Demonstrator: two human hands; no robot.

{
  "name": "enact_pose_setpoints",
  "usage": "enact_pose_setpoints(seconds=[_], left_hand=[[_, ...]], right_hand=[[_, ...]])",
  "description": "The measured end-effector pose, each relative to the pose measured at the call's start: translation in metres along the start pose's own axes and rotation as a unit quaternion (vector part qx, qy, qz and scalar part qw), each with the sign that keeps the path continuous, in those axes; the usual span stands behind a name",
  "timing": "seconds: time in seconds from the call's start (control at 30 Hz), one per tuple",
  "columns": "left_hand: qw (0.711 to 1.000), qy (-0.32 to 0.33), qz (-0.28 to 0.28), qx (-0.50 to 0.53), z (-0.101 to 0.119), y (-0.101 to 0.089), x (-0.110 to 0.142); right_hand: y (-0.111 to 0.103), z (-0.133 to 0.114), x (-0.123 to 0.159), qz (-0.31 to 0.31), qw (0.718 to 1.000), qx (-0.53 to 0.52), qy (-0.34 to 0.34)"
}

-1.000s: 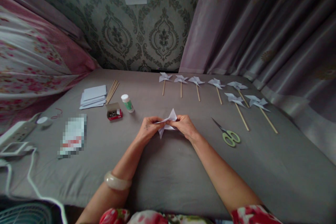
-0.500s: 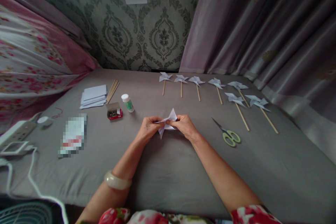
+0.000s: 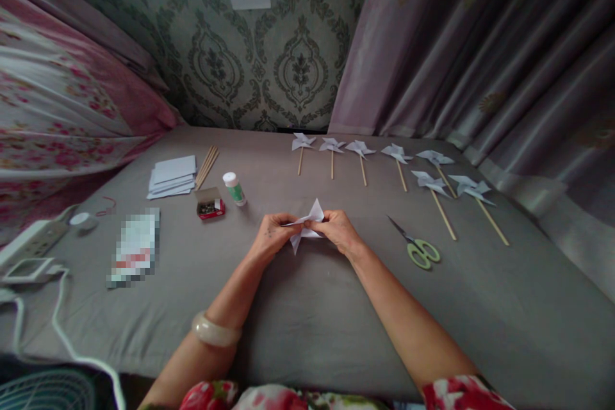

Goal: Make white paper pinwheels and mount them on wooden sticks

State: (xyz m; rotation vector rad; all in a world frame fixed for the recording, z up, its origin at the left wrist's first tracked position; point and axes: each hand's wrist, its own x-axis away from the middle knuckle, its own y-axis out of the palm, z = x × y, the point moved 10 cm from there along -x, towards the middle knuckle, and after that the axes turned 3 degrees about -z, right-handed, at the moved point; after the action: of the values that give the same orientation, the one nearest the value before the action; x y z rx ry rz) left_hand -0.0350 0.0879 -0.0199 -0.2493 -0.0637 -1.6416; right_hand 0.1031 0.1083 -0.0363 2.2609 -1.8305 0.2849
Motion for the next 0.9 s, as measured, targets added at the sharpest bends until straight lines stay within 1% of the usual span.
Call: enact_pose_setpoints(seconds=[0.27, 0.4, 0.47, 0.6, 0.67, 0.77, 0.9], left_hand=[[1.0, -0.001, 0.007, 0.006, 0.002, -0.001, 0.001], [1.0, -0.012, 0.003, 0.02, -0.002, -0.001, -0.001], [0.999, -0.007, 0.0, 0.049, -0.001, -0.001, -0.002], [0.988, 0.015, -0.002, 0.155, 0.006, -0.002, -0.003], [0.981, 0.015, 0.012, 0.191, 0.007, -0.004, -0.001], [0.975, 0.034, 0.037, 0.218, 0.013, -0.009, 0.003], [0.971, 0.082, 0.034, 0.224, 0.027, -0.01, 0.009]], right_hand=[[0.001, 0.0, -0.001, -0.004, 1.0, -0.007, -0.007], [0.0, 0.001, -0.001, 0.005, 1.0, -0.01, -0.004], [-0.001, -0.001, -0.001, 0.006, 1.0, -0.019, -0.008], [-0.002, -0.013, 0.003, -0.01, 0.996, -0.085, -0.01], [0.002, -0.024, 0.006, -0.031, 0.996, -0.084, -0.029], [0.011, -0.045, 0.015, -0.054, 0.994, -0.03, -0.091], [0.016, -0.065, 0.027, -0.044, 0.983, 0.052, -0.168]])
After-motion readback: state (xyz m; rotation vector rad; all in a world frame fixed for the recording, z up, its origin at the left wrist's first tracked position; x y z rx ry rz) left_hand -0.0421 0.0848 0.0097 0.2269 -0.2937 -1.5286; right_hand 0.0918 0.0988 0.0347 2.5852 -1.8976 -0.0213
